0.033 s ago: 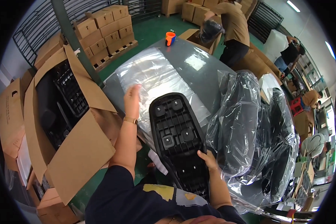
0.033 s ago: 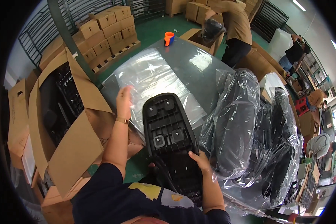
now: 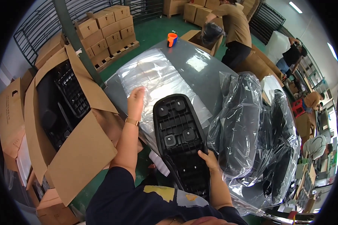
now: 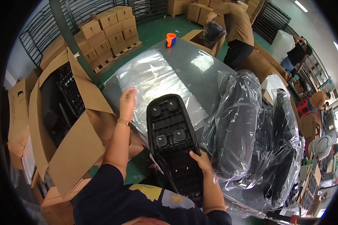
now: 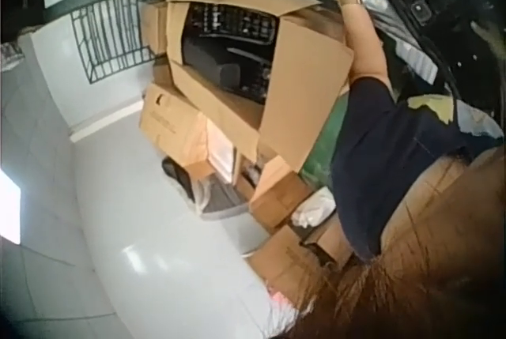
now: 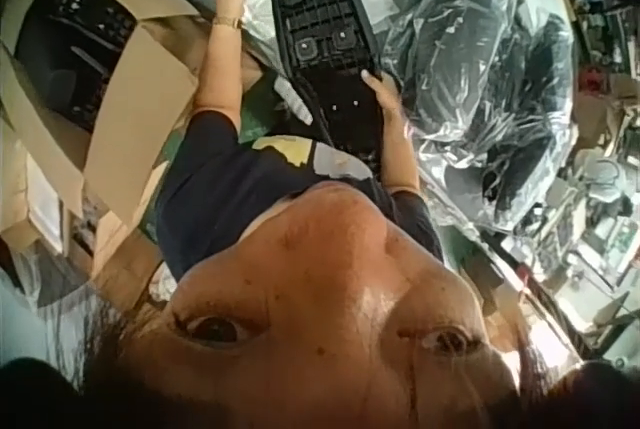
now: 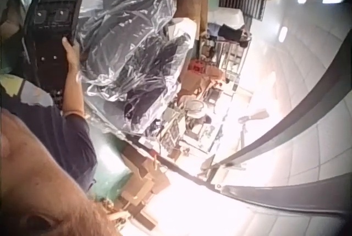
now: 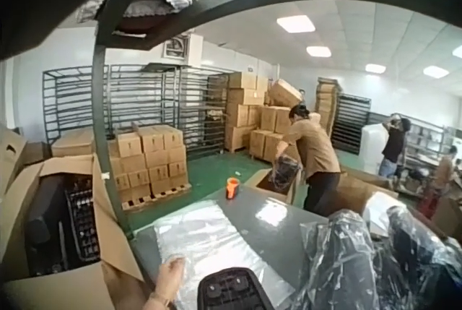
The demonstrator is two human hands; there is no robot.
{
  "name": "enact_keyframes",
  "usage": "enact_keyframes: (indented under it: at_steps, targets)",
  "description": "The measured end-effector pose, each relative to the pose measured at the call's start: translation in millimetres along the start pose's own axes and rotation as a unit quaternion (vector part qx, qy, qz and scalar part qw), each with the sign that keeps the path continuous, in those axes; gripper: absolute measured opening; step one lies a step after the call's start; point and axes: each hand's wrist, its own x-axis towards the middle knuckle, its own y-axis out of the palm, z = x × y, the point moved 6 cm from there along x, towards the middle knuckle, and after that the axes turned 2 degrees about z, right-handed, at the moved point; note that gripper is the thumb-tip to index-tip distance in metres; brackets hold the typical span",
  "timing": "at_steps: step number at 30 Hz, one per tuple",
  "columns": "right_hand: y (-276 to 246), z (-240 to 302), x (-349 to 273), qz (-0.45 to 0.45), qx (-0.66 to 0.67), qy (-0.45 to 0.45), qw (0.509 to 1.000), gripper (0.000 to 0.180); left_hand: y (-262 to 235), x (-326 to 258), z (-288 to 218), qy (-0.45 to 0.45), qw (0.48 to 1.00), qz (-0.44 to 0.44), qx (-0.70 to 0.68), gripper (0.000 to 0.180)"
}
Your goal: Removing bike seats from a large cardboard box, putting them into plastic bags, and placing them on a work table.
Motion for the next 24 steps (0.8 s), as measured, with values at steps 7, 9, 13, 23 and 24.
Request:
enact_keyframes:
  at_steps: [7,9,13,23,24]
  targets:
    - [28,70,-16,-0.28,-0.413,-0.174,0.849,0.061,21,-24,14,0.004,0.982,0.112,0.155,0.009]
    - [66,105,-26,-0.273,-0.441,-0.353,0.779,0.067,22,-30,10,0.022,0.966,0.124,0.227,0.015]
    - [136,177,16,-0.215,-0.404,-0.43,0.778,0.07,43,-49,-22,0.091,0.903,0.225,0.355,0.031]
    - [153,209,170,-0.149,-0.565,-0.505,0.635,0.035,31,-58,-55,0.166,0.905,0.19,0.342,0.039]
    - [136,221,175,-0.213,-0.549,-0.478,0.652,0.028,22,-56,-51,0.151,0.906,0.168,0.357,0.036]
